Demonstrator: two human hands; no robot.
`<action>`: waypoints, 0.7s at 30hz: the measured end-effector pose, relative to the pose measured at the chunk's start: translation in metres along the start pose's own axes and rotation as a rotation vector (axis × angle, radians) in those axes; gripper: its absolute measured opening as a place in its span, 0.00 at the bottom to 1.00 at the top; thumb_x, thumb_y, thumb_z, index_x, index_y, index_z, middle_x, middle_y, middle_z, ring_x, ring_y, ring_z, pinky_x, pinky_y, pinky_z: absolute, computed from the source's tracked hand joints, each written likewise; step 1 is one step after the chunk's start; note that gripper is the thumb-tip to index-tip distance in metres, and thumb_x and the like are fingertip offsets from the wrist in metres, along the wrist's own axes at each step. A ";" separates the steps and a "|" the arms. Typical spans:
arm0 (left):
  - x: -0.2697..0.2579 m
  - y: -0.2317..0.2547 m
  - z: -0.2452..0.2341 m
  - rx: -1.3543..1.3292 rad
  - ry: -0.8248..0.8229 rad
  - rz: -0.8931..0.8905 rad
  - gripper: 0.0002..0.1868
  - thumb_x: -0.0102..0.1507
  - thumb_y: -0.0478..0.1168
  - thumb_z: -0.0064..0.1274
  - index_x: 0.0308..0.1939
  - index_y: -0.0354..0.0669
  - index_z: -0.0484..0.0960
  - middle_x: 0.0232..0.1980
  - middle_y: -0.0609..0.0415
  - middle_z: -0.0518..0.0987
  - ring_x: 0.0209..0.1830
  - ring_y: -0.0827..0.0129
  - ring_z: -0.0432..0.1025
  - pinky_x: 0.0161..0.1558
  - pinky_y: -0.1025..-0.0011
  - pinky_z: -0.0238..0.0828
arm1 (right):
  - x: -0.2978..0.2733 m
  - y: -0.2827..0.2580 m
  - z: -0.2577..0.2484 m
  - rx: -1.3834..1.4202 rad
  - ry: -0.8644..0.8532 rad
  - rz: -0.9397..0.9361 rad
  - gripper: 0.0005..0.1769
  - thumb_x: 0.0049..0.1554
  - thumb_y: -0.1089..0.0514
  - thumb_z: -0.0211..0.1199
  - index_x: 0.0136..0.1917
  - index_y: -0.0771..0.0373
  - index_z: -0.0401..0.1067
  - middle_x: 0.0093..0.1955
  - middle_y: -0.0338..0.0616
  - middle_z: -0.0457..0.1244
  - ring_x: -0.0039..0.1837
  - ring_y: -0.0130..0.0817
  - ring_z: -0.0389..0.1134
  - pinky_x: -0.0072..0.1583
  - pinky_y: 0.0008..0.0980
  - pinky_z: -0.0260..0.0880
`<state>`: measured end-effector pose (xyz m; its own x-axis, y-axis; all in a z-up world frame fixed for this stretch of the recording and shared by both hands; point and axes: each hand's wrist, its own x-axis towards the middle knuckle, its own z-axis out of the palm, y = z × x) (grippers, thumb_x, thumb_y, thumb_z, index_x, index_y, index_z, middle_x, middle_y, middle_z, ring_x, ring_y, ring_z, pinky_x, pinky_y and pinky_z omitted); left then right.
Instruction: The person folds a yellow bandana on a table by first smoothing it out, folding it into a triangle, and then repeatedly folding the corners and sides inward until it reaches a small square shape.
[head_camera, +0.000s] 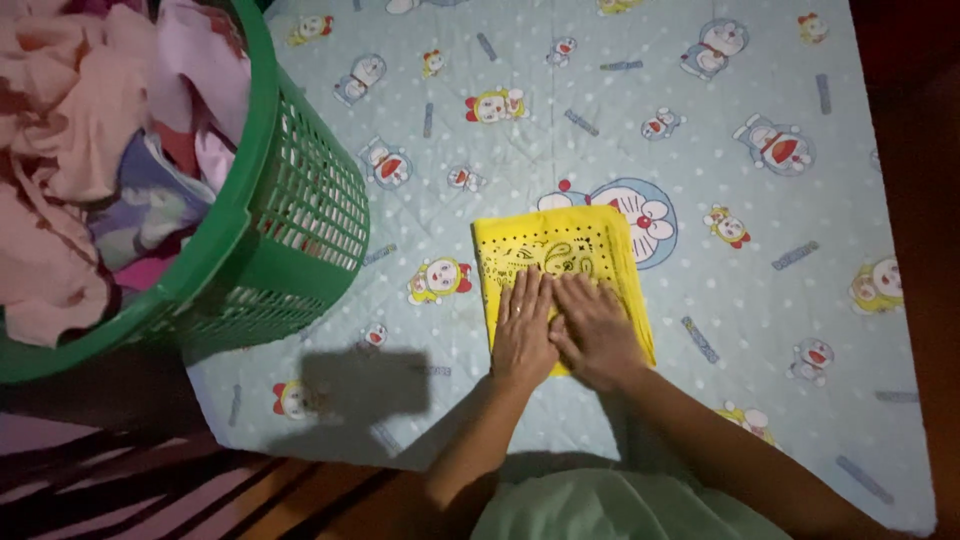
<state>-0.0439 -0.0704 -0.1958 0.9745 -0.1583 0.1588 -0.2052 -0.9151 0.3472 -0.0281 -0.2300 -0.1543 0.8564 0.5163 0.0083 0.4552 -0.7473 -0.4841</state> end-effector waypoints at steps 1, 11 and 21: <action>0.000 0.002 -0.002 0.006 -0.010 -0.007 0.37 0.69 0.50 0.45 0.78 0.36 0.57 0.82 0.40 0.54 0.83 0.52 0.45 0.79 0.55 0.33 | 0.003 0.004 -0.004 -0.082 -0.017 0.033 0.43 0.62 0.38 0.49 0.82 0.61 0.46 0.83 0.50 0.43 0.85 0.48 0.37 0.80 0.51 0.30; 0.005 0.015 -0.025 0.020 -0.064 -0.010 0.41 0.66 0.54 0.48 0.78 0.37 0.58 0.80 0.36 0.54 0.82 0.48 0.45 0.77 0.50 0.33 | 0.029 0.002 -0.009 -0.364 0.049 0.375 0.46 0.60 0.36 0.52 0.80 0.66 0.46 0.83 0.59 0.40 0.84 0.54 0.33 0.77 0.58 0.30; 0.006 0.011 -0.016 0.142 -0.119 -0.008 0.40 0.65 0.54 0.47 0.75 0.35 0.58 0.82 0.39 0.51 0.83 0.50 0.43 0.78 0.50 0.29 | 0.041 0.024 0.004 0.113 0.078 -0.049 0.32 0.61 0.53 0.54 0.77 0.59 0.60 0.79 0.50 0.54 0.83 0.45 0.47 0.80 0.46 0.42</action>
<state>-0.0414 -0.0759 -0.1760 0.9816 -0.1862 0.0431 -0.1911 -0.9583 0.2125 0.0172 -0.2246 -0.1692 0.8521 0.5136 0.1007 0.4705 -0.6675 -0.5771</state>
